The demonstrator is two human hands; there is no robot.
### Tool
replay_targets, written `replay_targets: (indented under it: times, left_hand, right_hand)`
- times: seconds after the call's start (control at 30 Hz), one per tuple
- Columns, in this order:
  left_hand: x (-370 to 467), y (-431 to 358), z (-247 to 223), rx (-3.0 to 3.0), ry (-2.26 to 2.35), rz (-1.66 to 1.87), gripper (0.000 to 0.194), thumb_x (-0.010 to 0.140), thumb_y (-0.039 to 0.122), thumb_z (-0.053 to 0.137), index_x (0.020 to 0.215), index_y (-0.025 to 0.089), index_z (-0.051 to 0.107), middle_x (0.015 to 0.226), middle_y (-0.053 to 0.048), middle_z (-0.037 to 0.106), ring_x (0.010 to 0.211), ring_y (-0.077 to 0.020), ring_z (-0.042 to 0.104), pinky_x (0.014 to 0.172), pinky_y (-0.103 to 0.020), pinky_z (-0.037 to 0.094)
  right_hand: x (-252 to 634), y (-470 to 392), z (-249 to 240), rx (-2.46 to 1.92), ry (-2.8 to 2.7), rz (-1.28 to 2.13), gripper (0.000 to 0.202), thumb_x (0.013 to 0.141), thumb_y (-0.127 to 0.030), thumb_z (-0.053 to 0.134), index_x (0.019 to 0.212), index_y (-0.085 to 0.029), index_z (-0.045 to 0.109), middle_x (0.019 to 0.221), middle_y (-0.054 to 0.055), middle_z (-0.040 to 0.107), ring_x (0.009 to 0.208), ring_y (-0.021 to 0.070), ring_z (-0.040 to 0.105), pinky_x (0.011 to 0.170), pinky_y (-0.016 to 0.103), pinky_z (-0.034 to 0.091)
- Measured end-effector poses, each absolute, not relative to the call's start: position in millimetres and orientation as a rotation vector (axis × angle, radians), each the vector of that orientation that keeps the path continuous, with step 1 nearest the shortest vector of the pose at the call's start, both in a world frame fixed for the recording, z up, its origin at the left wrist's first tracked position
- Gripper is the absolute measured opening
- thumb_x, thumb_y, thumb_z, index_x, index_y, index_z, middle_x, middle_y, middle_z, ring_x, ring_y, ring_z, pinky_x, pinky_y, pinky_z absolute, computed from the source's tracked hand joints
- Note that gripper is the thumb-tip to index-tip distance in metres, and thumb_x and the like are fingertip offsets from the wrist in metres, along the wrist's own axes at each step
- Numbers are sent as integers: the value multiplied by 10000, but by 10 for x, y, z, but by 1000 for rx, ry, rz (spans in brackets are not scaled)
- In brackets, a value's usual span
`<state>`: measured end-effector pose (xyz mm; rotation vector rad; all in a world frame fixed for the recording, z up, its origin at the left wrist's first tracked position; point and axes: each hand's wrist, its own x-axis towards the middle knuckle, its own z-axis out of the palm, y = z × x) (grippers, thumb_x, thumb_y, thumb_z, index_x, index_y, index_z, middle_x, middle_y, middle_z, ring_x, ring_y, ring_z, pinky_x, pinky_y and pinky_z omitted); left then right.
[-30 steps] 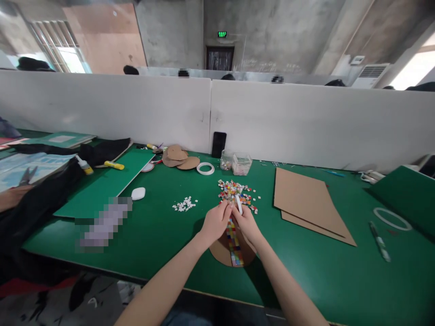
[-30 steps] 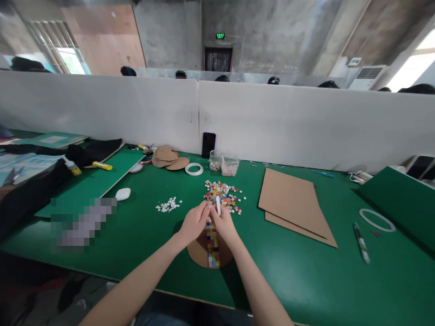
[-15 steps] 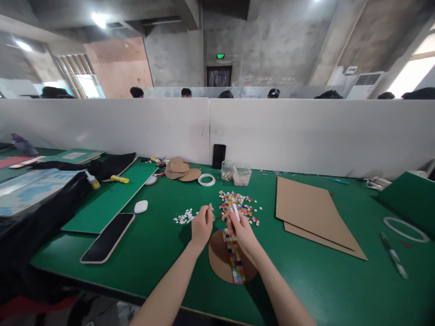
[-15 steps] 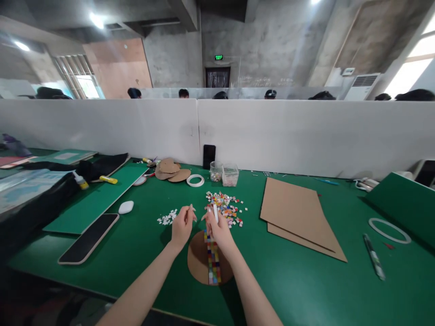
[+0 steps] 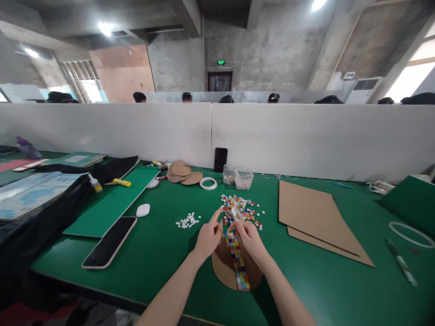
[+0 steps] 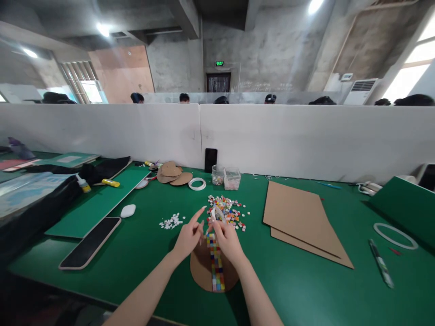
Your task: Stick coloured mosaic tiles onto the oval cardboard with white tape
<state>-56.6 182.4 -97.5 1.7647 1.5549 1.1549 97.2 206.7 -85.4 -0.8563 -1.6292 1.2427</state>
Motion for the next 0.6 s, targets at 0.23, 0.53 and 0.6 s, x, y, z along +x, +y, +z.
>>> replay_targets:
  times: [0.23, 0.53, 0.6]
  left_hand:
    - [-551, 1817, -977, 1735, 1464, 1107, 514, 816, 185, 390, 1329, 186, 382, 517, 64, 478, 441, -100, 402, 460, -188, 313]
    - [-515, 1832, -857, 1681, 1415, 1209, 470, 798, 168, 381, 1256, 223, 469, 496, 68, 458, 435, -105, 401, 468, -195, 330]
    - [-512, 1837, -863, 1656, 1417, 1229, 469, 811, 191, 382, 1273, 222, 456, 483, 68, 463, 425, -107, 410, 458, -196, 333]
  right_hand:
    - [906, 1932, -827, -834, -1716, 1298, 439, 897, -440, 351, 585, -185, 524, 442, -43, 369, 415, 111, 324, 445, 249, 247]
    - [925, 1907, -777, -778, -1643, 1325, 322, 897, -387, 369, 645, -219, 479, 552, -20, 443, 513, 144, 420, 533, 265, 349]
    - [919, 1923, -795, -798, -1629, 1278, 314, 900, -399, 365, 678, -219, 496, 549, -26, 427, 497, 138, 400, 512, 259, 338]
